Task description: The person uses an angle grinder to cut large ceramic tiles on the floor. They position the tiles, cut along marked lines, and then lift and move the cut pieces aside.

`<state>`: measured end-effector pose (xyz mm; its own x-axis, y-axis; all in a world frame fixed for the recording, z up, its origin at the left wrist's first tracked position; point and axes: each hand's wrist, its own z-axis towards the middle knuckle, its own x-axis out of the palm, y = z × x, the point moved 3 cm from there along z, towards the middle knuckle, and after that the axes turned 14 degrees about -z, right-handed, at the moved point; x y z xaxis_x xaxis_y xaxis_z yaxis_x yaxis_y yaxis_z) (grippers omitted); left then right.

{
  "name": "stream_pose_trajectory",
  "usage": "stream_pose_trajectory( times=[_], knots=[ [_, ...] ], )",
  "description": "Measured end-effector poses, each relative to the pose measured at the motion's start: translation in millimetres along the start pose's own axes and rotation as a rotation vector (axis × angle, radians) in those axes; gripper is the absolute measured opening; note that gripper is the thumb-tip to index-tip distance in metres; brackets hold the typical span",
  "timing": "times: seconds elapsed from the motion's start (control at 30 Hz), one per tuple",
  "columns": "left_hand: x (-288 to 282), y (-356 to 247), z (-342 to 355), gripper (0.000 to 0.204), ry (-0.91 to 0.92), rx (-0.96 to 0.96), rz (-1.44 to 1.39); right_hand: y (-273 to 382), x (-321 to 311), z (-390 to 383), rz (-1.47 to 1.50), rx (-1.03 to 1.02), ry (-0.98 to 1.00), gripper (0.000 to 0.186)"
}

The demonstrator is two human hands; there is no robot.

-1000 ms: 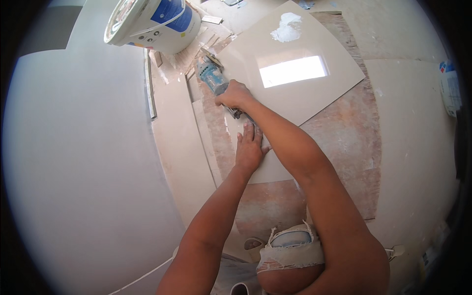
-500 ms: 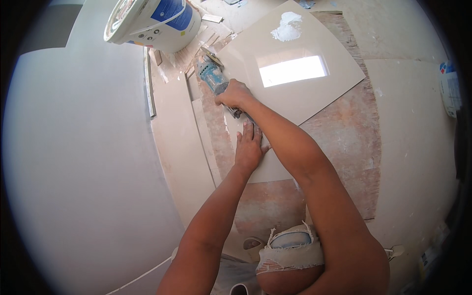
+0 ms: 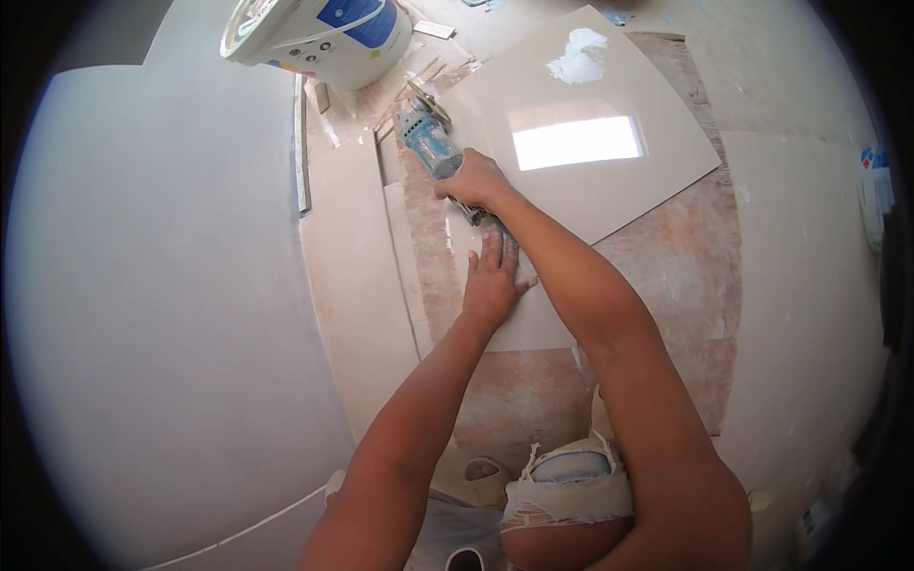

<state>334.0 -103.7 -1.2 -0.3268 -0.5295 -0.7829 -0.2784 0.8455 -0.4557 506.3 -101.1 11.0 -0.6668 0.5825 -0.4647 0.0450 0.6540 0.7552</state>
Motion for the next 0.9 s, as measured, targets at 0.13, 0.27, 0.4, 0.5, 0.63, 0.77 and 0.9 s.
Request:
stream_pose_trajectory(
  times=[0.13, 0.27, 0.4, 0.5, 0.63, 0.77, 0.9],
  knots=[
    [-1, -2, 0, 0.077, -0.022, 0.028, -0.035, 1, 1, 2, -0.019, -0.017, 0.080, 0.083],
    [-1, -2, 2, 0.086, 0.074, -0.055, 0.040, 2, 1, 1, -0.062, -0.025, 0.047, 0.083],
    [-2, -2, 0, 0.087, 0.064, -0.045, 0.020, 0, 2, 1, -0.001, -0.025, 0.030, 0.081],
    [-1, -1, 1, 0.087, 0.069, -0.044, 0.029, 1, 3, 3, -0.017, -0.016, 0.001, 0.081],
    [-3, -4, 1, 0.088, 0.049, -0.021, 0.007, -1, 0, -3, 0.011, -0.056, -0.027, 0.079],
    [-8, -6, 1, 0.089, 0.062, -0.059, -0.048, -9, -23, -26, 0.031, -0.132, -0.074, 0.080],
    [-21, -8, -2, 0.097, 0.076, -0.033, -0.098, -17, -65, -65, 0.144, -0.235, -0.164, 0.065]
  ],
)
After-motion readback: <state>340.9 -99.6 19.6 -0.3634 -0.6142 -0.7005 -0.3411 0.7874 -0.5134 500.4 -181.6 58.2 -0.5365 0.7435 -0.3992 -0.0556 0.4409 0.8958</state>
